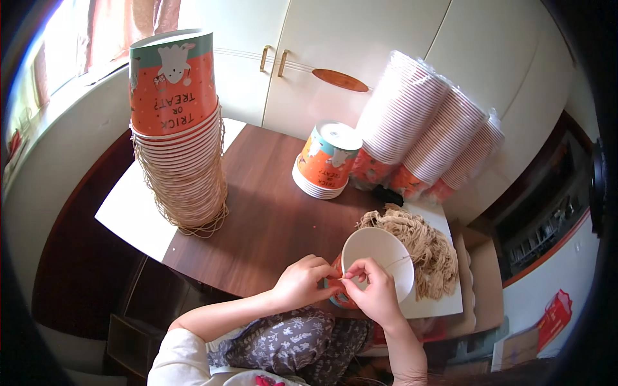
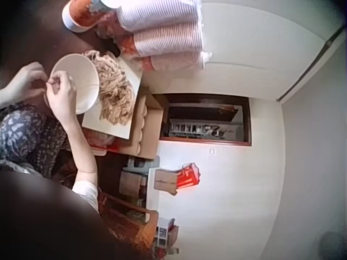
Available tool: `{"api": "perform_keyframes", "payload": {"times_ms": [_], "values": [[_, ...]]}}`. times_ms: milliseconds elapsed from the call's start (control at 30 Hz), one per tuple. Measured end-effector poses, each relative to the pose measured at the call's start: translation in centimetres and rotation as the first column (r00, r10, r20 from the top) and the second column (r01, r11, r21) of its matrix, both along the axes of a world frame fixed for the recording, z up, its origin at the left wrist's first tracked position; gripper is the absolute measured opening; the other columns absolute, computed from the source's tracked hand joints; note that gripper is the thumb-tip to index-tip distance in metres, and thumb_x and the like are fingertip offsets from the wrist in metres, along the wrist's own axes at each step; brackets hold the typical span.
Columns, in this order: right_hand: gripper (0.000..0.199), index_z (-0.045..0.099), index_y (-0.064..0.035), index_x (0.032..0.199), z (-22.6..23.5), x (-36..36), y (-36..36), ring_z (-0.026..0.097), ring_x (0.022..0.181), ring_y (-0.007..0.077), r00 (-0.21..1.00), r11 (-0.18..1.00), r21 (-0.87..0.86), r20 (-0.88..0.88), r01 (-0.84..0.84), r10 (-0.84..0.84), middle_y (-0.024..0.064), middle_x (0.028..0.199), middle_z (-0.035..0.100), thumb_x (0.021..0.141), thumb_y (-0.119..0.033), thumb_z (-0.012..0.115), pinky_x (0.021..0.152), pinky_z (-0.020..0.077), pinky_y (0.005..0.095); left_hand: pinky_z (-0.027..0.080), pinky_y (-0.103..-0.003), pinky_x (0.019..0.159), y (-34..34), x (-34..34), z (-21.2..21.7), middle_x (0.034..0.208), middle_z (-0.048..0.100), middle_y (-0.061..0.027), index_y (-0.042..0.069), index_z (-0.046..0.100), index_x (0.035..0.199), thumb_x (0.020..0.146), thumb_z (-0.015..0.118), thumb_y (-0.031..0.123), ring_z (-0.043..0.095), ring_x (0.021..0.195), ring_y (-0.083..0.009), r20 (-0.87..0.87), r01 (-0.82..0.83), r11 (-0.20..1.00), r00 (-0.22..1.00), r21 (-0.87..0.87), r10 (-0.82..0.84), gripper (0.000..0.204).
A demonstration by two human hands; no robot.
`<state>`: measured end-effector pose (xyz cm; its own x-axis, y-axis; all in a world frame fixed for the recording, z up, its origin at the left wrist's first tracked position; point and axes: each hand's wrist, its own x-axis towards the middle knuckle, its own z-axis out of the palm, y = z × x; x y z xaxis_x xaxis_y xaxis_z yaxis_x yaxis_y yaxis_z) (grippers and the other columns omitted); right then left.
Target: Thread and tie string handles onto decorative paper buckets.
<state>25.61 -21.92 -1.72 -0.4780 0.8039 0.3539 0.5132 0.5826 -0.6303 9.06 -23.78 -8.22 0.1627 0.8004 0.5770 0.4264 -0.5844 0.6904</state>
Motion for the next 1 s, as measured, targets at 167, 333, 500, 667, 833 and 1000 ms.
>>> {"api": "perform_keyframes", "payload": {"times_ms": [167,333,500,667,833,1000], "values": [[0.02,0.055,-0.0034,0.085,-0.34,0.28,0.27,0.053,0.067,0.0076,0.998,0.996,-0.081,-0.054,-0.047,0.042,0.0015,0.076,0.061,0.07,0.001,0.068,0.06,0.0433,0.0219,0.049,-0.034,0.062,0.26,0.14,-0.49,0.077,0.06,-0.0044,0.01,0.065,0.082,0.064,0.071,0.012,0.058,0.073,-0.0218,-0.071,-0.092,0.985,0.992,0.145,0.103,0.02],[0.021,0.055,-0.0031,0.087,-0.14,0.61,0.27,0.054,0.069,0.0058,0.992,0.977,-0.201,-0.114,-0.071,0.049,0.0003,0.079,0.061,0.071,0.002,0.067,0.061,0.043,0.0205,0.05,-0.032,0.057,-0.06,0.23,-0.39,0.075,0.062,-0.0027,0.01,0.064,0.081,0.063,0.07,0.01,0.059,0.066,-0.0202,-0.094,-0.152,0.947,0.978,0.283,0.186,0.019],[0.019,0.055,-0.0029,0.088,-0.04,0.55,0.3,0.054,0.069,0.0054,0.994,0.974,-0.218,-0.103,-0.064,0.043,0.0004,0.08,0.061,0.072,0.003,0.064,0.063,0.0432,0.0196,0.05,-0.03,0.057,0.27,0.42,-0.59,0.078,0.064,-0.0041,0.008,0.063,0.082,0.062,0.069,0.004,0.061,0.065,-0.0204,-0.021,-0.147,0.924,0.986,0.354,0.165,0.021],[0.017,0.056,-0.0026,0.087,-0.52,0.27,0.43,0.062,0.07,0.0123,0.995,0.986,-0.162,-0.101,-0.04,0.023,0.0046,0.077,0.062,0.073,0.0,0.065,0.065,0.0507,0.0255,0.05,-0.031,0.057,0.29,0.71,-0.46,0.073,0.063,-0.0062,0.007,0.063,0.083,0.069,0.068,0.006,0.061,0.065,-0.0216,0.121,-0.085,0.974,0.991,0.211,0.06,0.016],[0.017,0.055,-0.0018,0.082,-0.05,0.2,0.17,0.06,0.068,0.0104,0.996,0.995,-0.101,-0.087,0.004,-0.013,0.0039,0.074,0.062,0.071,0.002,0.066,0.063,0.048,0.0244,0.051,-0.027,0.061,-0.41,0.96,0.37,0.075,0.064,-0.0085,0.003,0.063,0.088,0.075,0.066,0.005,0.064,0.07,-0.0161,0.272,0.028,0.992,0.962,-0.121,0.006,0.013],[0.016,0.054,-0.0019,0.08,-0.1,-0.22,0.07,0.06,0.066,0.0121,0.998,1.0,-0.026,-0.065,0.015,-0.017,0.0054,0.073,0.062,0.07,0.001,0.067,0.062,0.0485,0.0248,0.051,-0.024,0.068,-0.37,0.85,-0.46,0.083,0.066,-0.0086,-0.002,0.063,0.096,0.082,0.062,0.006,0.062,0.078,-0.0094,0.459,0.192,0.923,0.888,-0.335,-0.019,0.016]]}}
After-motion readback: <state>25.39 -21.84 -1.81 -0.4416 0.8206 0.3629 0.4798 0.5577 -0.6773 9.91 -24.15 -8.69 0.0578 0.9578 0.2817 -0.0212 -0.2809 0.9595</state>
